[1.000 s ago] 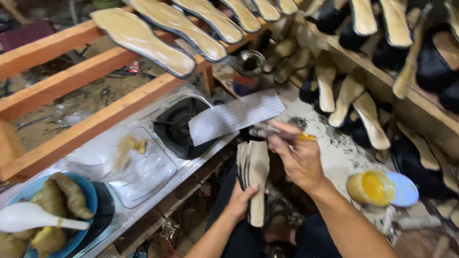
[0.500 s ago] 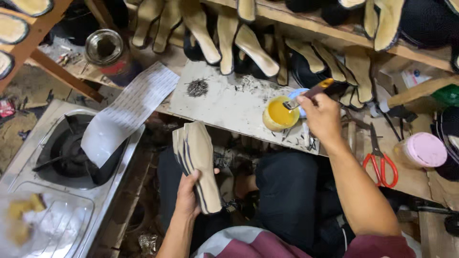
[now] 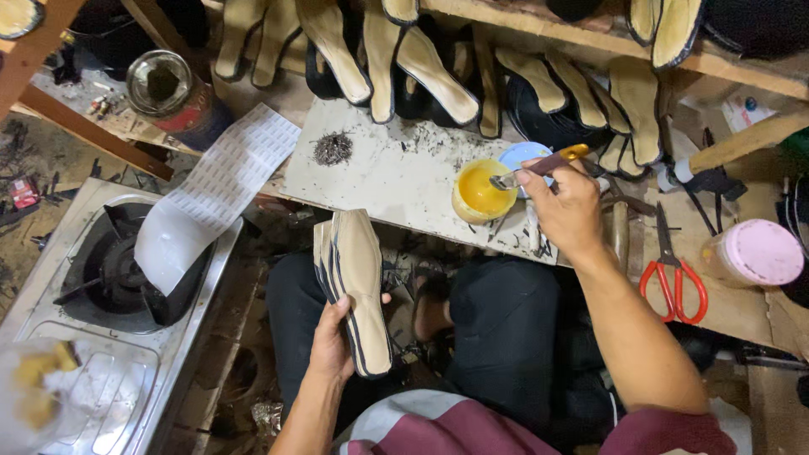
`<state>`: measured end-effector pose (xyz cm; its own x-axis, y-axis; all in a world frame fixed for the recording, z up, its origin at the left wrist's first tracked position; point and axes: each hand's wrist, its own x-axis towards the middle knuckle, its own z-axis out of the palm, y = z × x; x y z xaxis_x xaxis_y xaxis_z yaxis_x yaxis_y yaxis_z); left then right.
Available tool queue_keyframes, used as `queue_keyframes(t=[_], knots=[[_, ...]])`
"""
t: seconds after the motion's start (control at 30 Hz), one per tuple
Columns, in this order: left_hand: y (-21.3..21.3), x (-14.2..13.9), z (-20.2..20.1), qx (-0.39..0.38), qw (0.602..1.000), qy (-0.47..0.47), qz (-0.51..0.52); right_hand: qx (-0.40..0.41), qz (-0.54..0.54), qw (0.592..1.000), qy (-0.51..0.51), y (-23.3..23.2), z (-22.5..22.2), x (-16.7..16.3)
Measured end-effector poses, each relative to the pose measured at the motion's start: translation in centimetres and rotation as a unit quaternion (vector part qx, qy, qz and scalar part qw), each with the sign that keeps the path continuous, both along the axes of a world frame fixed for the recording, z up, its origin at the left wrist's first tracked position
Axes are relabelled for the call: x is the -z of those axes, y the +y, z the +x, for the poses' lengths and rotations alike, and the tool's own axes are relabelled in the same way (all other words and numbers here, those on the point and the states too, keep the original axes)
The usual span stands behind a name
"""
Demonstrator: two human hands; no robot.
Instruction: The person applies a yellow adhesive to the edges of shoe sole components using a brush, then places the treated pieces on a wooden rack. The person repeats this process for multiple sole parts.
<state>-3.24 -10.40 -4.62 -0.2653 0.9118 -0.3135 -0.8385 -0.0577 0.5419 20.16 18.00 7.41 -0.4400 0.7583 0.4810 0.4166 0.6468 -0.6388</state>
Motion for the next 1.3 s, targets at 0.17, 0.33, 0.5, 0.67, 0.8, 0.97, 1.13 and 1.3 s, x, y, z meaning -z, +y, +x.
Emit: queue_keyframes(t=[0.17, 0.33, 0.5, 0.67, 0.8, 0.97, 1.13, 1.3], knots=[[1.1, -0.7, 0.9, 0.016, 1.000, 0.006, 0.003, 0.013, -0.114, 0.993, -0.024, 0.2, 1.2, 0.6], [1.8, -2.2, 1.5, 0.044, 0.998, 0.002, 0.052, -0.091, -0.409, 0.900, 0.121, 0.4, 0.4, 1.8], [2.4, -3.3, 2.8, 0.064, 0.997, -0.012, 0.038, -0.114, -0.379, 0.899, 0.187, -5.5, -3.5, 2.4], [2.5, -4.0, 3.7, 0.085, 0.995, 0.006, 0.060, -0.118, -0.055, 0.987, 0.091, -9.7, -6.7, 0.1], [2.4, -4.2, 3.6, 0.100, 0.993, 0.018, 0.058, -0.087, -0.038, 0.989, 0.115, -9.2, -7.8, -1.0], [2.9, -3.7, 3.4, 0.086, 0.994, 0.003, 0.061, -0.205, -0.125, 0.968, 0.066, -9.0, -7.2, -0.1], [4.1, -2.7, 2.8, 0.077, 0.985, -0.152, 0.020, -0.256, -0.326, 0.910, -0.023, -9.9, -6.2, 1.1], [5.4, -2.7, 2.2, 0.025, 0.995, -0.079, 0.051, -0.292, -0.142, 0.945, -0.024, -11.4, -5.5, 1.7]])
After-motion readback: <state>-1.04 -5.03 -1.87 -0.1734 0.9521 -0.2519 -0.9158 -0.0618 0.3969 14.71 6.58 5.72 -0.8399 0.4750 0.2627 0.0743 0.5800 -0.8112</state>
